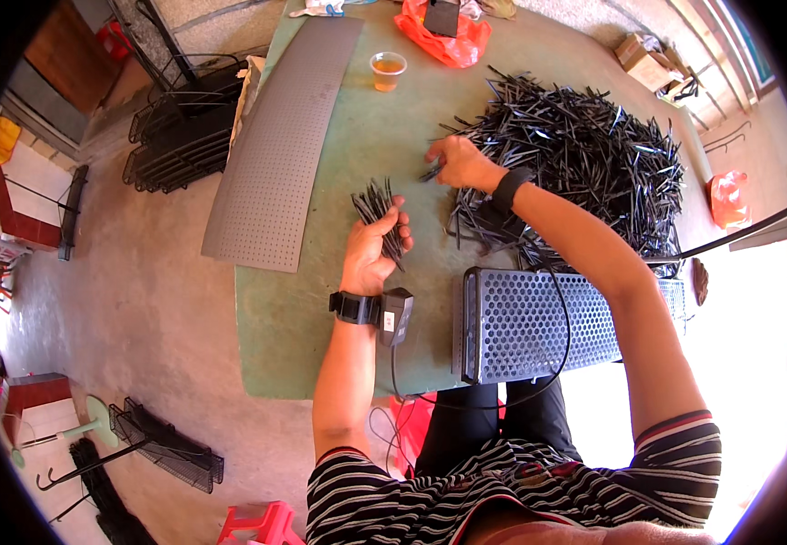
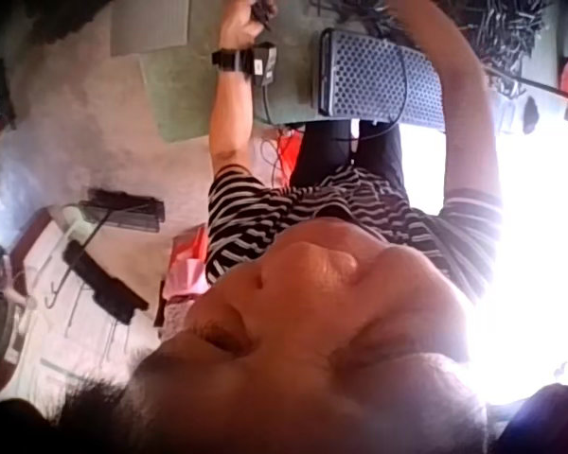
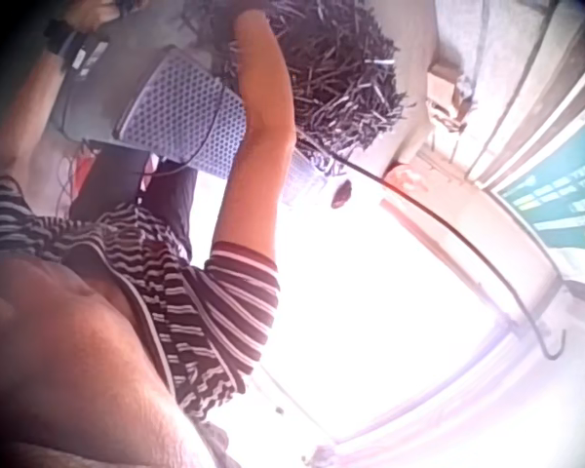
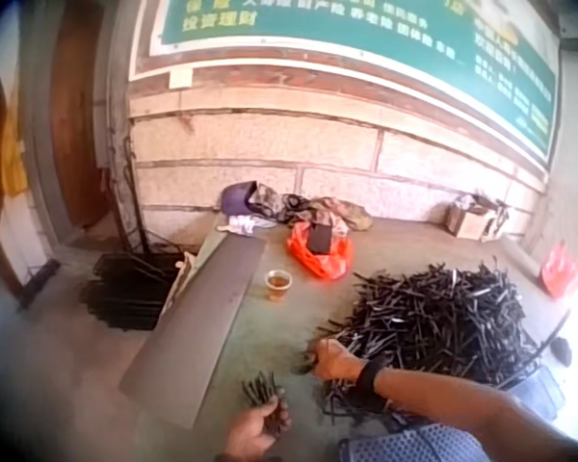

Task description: The person picks up thin black rods and inserts them into the holes of a metal mesh panel.

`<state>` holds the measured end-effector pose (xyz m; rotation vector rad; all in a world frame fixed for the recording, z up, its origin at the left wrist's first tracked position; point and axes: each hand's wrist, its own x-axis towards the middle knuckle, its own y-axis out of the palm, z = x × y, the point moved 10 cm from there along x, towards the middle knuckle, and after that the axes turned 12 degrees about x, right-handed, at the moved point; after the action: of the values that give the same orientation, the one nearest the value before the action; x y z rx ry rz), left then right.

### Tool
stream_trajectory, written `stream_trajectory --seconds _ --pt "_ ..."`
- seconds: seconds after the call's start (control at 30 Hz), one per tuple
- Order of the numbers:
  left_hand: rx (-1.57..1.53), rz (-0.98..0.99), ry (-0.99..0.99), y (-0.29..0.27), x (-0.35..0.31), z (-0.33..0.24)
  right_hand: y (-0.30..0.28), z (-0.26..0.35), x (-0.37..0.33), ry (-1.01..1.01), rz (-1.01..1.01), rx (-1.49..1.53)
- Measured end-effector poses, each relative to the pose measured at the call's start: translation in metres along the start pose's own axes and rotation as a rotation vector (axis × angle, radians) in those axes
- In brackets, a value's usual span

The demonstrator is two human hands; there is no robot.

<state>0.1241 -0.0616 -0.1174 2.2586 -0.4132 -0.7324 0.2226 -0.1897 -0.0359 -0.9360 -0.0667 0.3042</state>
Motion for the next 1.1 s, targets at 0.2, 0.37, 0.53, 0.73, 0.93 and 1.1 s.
stream_trajectory --seconds 0.2,0.37,0.53,0.73,0.93,1.1 --pt "-0.061 0.017 0.003 0.005 -0.002 -0.004 0.037 -0.003 0.011 0.020 0.136 -0.195" --pt "-0.137 0.004 0.056 -0.005 0.005 -0.004 0.002 0.028 0.013 -0.058 -0.064 0.057" --pt "-0.171 -0.035 0.079 -0.006 0.006 -0.006 0.020 0.044 -0.003 0.381 0.181 0.852" --pt "-0.140 0.034 0.042 0.004 0.003 -0.005 0.016 0.055 -0.021 0.018 0.347 0.094" --pt "-0.111 0.001 0.038 -0.008 0.006 -0.001 0.031 0.029 -0.059 -0.147 0.480 -0.259" --pt "-0.125 0.024 0.054 -0.005 0.005 -0.005 0.049 0.036 -0.056 -0.246 0.547 -0.354"
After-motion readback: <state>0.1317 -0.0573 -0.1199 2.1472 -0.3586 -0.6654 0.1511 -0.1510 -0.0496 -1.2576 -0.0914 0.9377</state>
